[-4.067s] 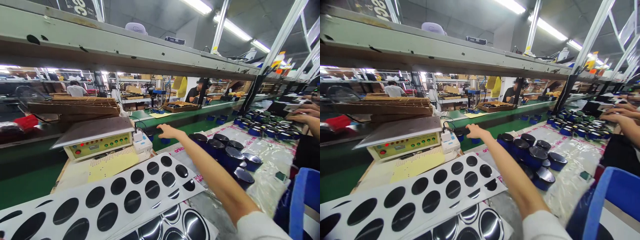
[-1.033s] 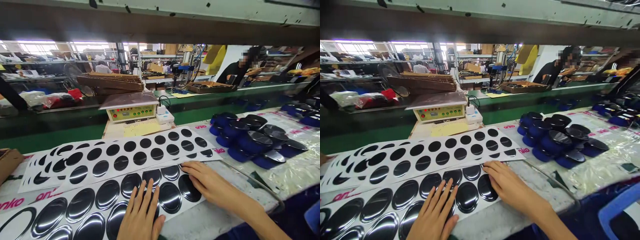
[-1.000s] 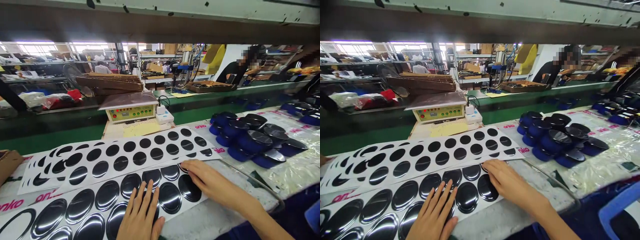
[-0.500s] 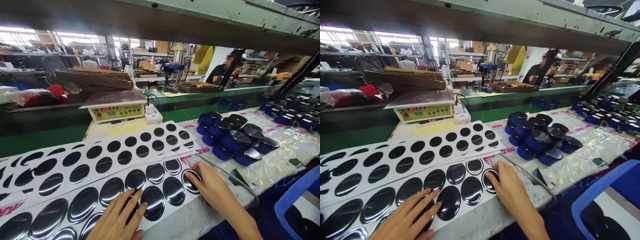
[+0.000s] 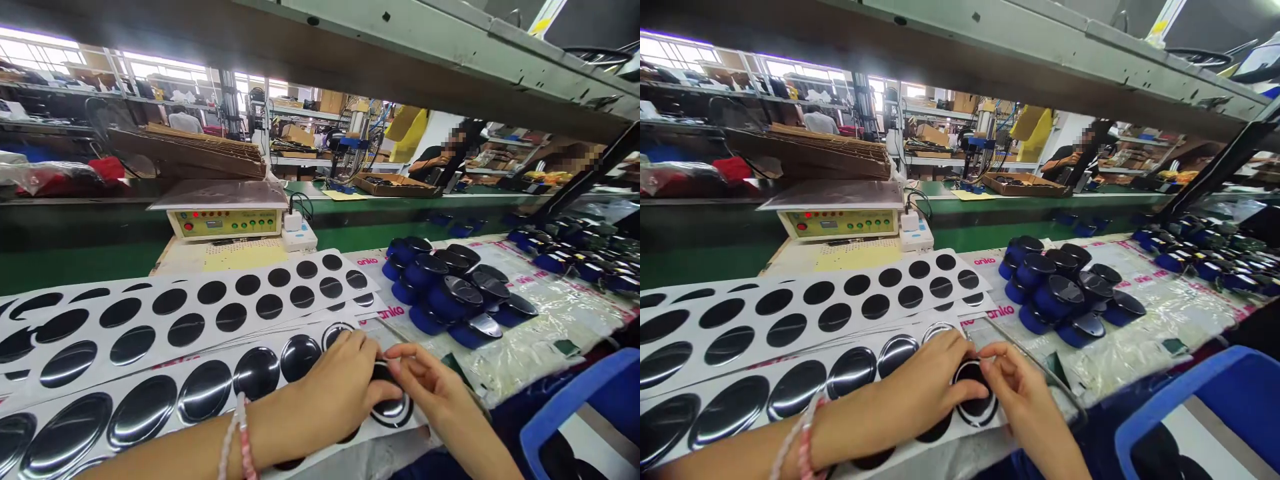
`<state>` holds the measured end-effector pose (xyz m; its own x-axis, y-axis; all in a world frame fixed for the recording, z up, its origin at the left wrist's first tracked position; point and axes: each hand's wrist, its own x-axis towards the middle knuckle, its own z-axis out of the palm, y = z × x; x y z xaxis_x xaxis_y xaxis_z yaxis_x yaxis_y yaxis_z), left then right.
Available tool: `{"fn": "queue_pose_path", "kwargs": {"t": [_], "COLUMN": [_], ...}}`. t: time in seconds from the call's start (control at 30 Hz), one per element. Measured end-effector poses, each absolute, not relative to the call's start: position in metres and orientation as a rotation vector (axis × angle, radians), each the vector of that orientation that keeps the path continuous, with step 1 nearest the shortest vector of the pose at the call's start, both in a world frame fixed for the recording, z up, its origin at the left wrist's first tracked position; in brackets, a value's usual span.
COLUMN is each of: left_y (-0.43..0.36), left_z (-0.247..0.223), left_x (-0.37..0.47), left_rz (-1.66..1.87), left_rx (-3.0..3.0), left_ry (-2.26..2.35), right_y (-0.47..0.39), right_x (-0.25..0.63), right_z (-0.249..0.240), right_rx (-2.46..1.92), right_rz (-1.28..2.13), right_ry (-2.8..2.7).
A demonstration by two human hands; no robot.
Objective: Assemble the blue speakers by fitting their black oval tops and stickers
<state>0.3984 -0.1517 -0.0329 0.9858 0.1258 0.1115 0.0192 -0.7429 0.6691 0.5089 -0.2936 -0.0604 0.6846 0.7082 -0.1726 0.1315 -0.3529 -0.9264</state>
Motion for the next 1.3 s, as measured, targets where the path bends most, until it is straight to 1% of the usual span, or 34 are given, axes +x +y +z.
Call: {"fn": "queue_pose_path", "kwargs": {"t": [0.13, 0.3, 0.43, 0.6, 0.73, 0.8, 0.83, 0.9, 0.97, 1.0, 1.1, 1.3], "left_y": [-0.161, -0.162, -0.163, -0.155, -0.132, -0.121, -0.116, -0.11, -0.106, -0.105, -0.102, -0.091], "left_z": [-0.047, -0.052, -0.048, -0.044, -0.034, -0.03, -0.029, -0.03, -0.033, -0.035, -0.039, -0.042], "left_x": [0.408, 0.416, 0.418, 0.401, 0.381, 0.378, 0.379, 0.387, 0.399, 0.406, 0.421, 0.433], "left_rz": [0.042, 0.012, 0.024, 0.15, 0.511, 0.592, 0.545, 0.321, 0.103, 0.051, 0.01, -0.045], "left_rx": [2.537, 2.526, 2.493, 2.436, 2.204, 2.153, 2.208, 2.416, 2.582, 2.624, 2.65, 2.662], "left_ry": [0.146, 0.192, 0.173, 0.095, 0.082, 0.145, 0.156, 0.101, 0.053, 0.071, 0.127, 0.084], "right_y": [-0.303, -0.315, -0.316, -0.319, -0.318, -0.313, -0.31, -0.299, -0.288, -0.282, -0.271, -0.267], "right_x": [0.514, 0.511, 0.509, 0.509, 0.505, 0.501, 0.498, 0.492, 0.486, 0.484, 0.478, 0.474], "right_z": [-0.077, -0.081, -0.079, -0.081, -0.08, -0.077, -0.075, -0.072, -0.07, -0.07, -0.074, -0.08], "right_rx": [-1.975, -1.924, -1.942, -1.956, -2.015, -2.087, -2.115, -2.094, -1.991, -1.936, -1.882, -1.931], "right_rz": [0.714, 0.556, 0.537, 0.493, 0.471, 0.36, 0.266, 0.122, 0.167, 0.232, 0.306, 0.232], "right_ry": [-0.708, -0.851, -0.926, -0.969, -1.055, -1.098, -1.117, -1.171, -1.225, -1.237, -1.2, -1.129]}}
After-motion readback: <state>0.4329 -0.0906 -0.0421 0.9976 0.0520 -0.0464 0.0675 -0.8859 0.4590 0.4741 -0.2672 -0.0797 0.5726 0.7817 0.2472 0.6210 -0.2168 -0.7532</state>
